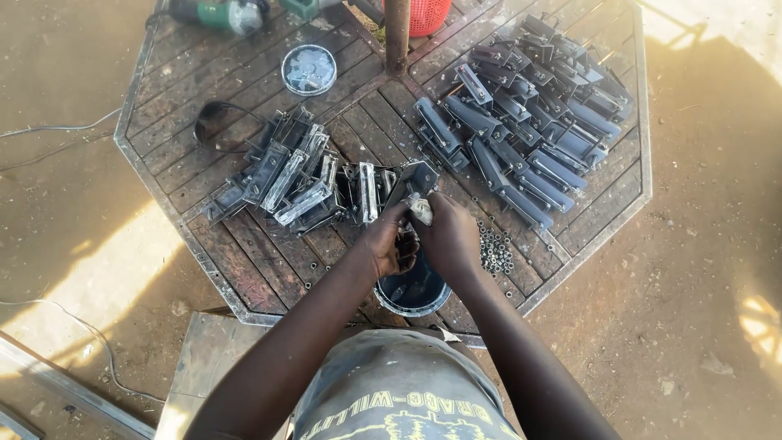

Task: Painting small metal fabrication parts using a brush and a bucket of paint

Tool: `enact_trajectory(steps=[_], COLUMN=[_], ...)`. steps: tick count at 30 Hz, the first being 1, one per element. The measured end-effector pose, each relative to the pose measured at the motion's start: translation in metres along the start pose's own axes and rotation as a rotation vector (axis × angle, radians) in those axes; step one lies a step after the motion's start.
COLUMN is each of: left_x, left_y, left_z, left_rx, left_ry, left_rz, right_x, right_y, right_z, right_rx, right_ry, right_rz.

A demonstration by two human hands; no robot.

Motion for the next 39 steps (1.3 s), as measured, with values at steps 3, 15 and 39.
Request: enact_trajectory(steps=[3,15,39], left_x=[-0.014,-0.025,-0.050], left_y=[-0.002,-0.071,-0.154], left_z=[0.023,0.012,-0.043], left_rx=[0.025,0.250,0.166], left_ry=[0.037,-0.039,-0.558], left_rz=[0.023,0.277,1.741], right_x=[-0.012,-0.024,0.138], right_y=[0.024,0.056,-0.071], right_z=[-0.004,0.014,-0.023], right_rx=[-0.062,-0.205,-0.085], right_ry=[-0.007,0.079,0.542], right_rz=[-0.019,0.125,-0.356])
Point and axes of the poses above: each hand's wrist, its own z-axis towards the middle knuckle, its own x-axis out of the palm, y = z × x, the point moved 10 cm from there along z, towards the middle knuckle, and after that the axes turned 10 degrees about y, right-handed, at the moved point
